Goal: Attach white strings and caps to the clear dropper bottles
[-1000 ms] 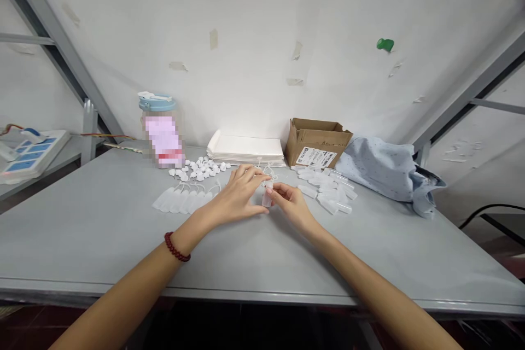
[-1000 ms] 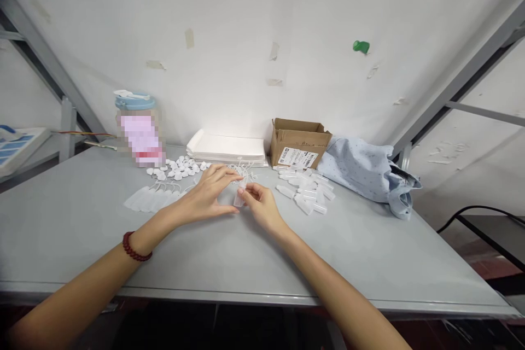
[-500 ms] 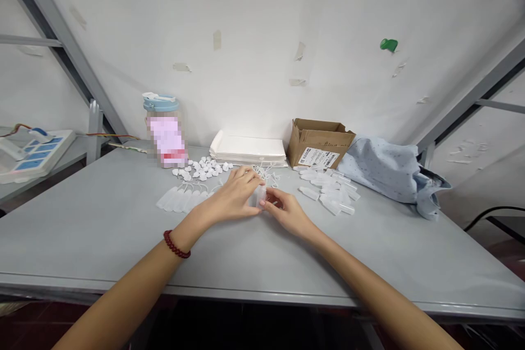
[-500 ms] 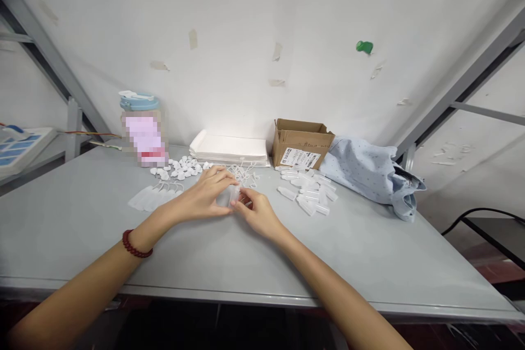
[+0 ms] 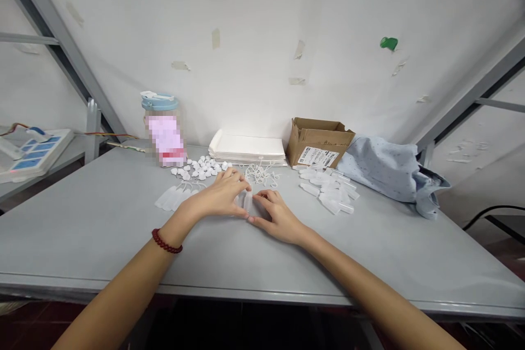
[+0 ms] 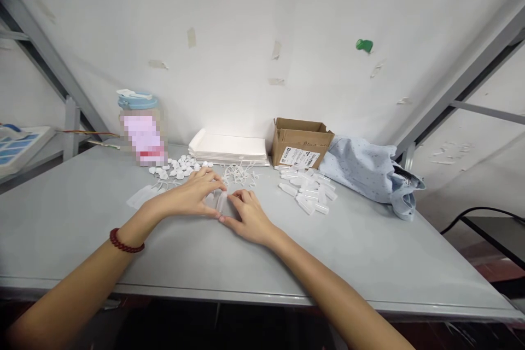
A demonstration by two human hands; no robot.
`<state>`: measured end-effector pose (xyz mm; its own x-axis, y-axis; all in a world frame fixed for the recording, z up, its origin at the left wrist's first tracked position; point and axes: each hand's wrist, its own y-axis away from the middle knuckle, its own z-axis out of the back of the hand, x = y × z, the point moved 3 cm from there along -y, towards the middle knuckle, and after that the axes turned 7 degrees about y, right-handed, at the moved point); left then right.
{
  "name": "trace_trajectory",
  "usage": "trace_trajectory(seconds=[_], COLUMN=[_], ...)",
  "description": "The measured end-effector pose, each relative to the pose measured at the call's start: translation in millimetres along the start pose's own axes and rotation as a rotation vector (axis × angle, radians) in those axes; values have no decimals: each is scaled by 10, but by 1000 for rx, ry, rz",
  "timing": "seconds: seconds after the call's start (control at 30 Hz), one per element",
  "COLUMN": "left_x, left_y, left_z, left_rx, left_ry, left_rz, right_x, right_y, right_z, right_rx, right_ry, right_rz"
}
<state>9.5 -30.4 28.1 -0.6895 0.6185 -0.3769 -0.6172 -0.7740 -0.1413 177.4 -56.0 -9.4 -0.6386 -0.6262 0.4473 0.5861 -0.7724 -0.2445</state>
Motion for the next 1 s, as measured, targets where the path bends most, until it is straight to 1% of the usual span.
trace_trajectory(seconds=[0.1, 0.3, 0.47, 0.7, 0.9, 1.0], left_x=[15, 14, -3, 30, 7, -9], left_y=[5, 23, 35, 43, 39, 41], left_z=[-19, -9, 21, 13, 25, 49], left_rx=[32, 49, 124, 109, 232, 247], left_ry=[-6, -14, -28, -3, 17, 13], left_rz=[7, 31, 85, 54, 149, 173], right_x=[9, 41, 69, 85, 84, 76], right_y=[-6, -28, -58, -82, -90, -91], right_z=[-20, -55, -97, -110, -94, -85], right_rx=[-7, 0, -6, -13, -1, 22], right_ry=[38, 105, 156, 172, 166, 153], right_rz=[19, 33, 52, 55, 59, 50])
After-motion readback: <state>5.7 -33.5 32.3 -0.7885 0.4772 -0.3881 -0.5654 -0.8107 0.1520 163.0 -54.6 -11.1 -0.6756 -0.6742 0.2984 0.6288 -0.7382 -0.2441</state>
